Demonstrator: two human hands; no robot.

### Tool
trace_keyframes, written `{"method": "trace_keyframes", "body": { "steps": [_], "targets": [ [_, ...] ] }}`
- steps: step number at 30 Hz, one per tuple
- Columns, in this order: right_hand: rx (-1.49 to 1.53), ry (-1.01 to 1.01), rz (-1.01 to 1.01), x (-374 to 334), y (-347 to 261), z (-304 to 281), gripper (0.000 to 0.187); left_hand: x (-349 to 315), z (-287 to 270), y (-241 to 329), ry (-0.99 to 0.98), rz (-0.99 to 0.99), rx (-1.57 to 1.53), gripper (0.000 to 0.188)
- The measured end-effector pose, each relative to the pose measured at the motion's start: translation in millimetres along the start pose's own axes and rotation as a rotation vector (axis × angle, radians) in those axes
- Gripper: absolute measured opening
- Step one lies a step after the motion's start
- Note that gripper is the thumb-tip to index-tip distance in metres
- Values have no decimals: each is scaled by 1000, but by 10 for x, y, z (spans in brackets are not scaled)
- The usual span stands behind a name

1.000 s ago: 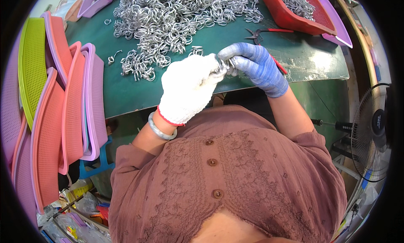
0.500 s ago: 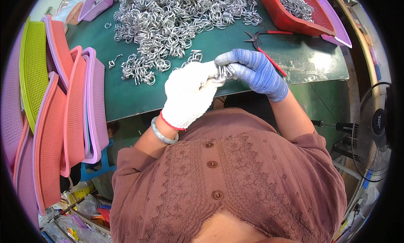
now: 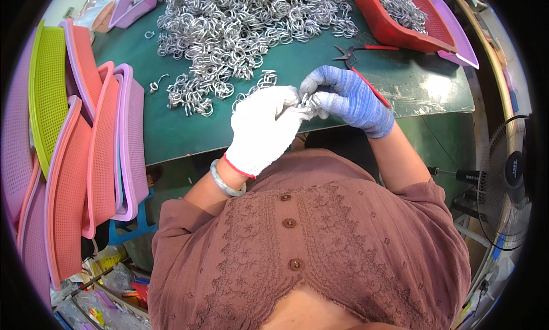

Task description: The person assembles small metal hardware components by hand at a workbench. They pick up individual metal rings and hooks, interlock them, and place the finished assemblies into a red tray.

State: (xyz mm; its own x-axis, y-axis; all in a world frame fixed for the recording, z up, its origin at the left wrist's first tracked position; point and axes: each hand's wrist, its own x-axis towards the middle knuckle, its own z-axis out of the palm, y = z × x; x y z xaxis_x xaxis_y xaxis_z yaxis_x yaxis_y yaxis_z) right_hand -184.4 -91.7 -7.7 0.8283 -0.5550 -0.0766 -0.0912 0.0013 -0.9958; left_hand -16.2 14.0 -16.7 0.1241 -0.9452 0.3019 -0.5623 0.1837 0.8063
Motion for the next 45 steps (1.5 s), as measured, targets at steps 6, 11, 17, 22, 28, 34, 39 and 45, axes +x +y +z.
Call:
{"method": "trace_keyframes", "body": {
  "steps": [6, 11, 17, 22, 28, 34, 39, 45],
  "targets": [
    [293, -3, -90, 26, 67, -75, 18, -7, -29, -64, 8, 12, -24, 24],
    [340, 192, -145, 69, -45, -271, 21, -55, -69, -149, 49, -45, -34, 30],
    [280, 254, -200, 48, -154, -431, 23, -136, -104, -213, 126, -174, -329, 30],
    [236, 319, -234, 42, -205, -577, 22, -180, -214, -209, 186, -223, -340, 29],
    [84, 470, -274, 55, -398, -907, 21, -246, -290, -333, 262, -194, -471, 27],
    [-284, 608, -353, 189, -656, -1434, 19, -210, -276, -361, 327, -153, -598, 24],
    [-777, 896, -332, 215, -469, -2705, 35, -240, -330, -385, 346, -219, -704, 23],
    [-1262, 828, -555, 399, -474, -2084, 30, -271, -323, -429, 362, -175, -621, 28]
  ]
}}
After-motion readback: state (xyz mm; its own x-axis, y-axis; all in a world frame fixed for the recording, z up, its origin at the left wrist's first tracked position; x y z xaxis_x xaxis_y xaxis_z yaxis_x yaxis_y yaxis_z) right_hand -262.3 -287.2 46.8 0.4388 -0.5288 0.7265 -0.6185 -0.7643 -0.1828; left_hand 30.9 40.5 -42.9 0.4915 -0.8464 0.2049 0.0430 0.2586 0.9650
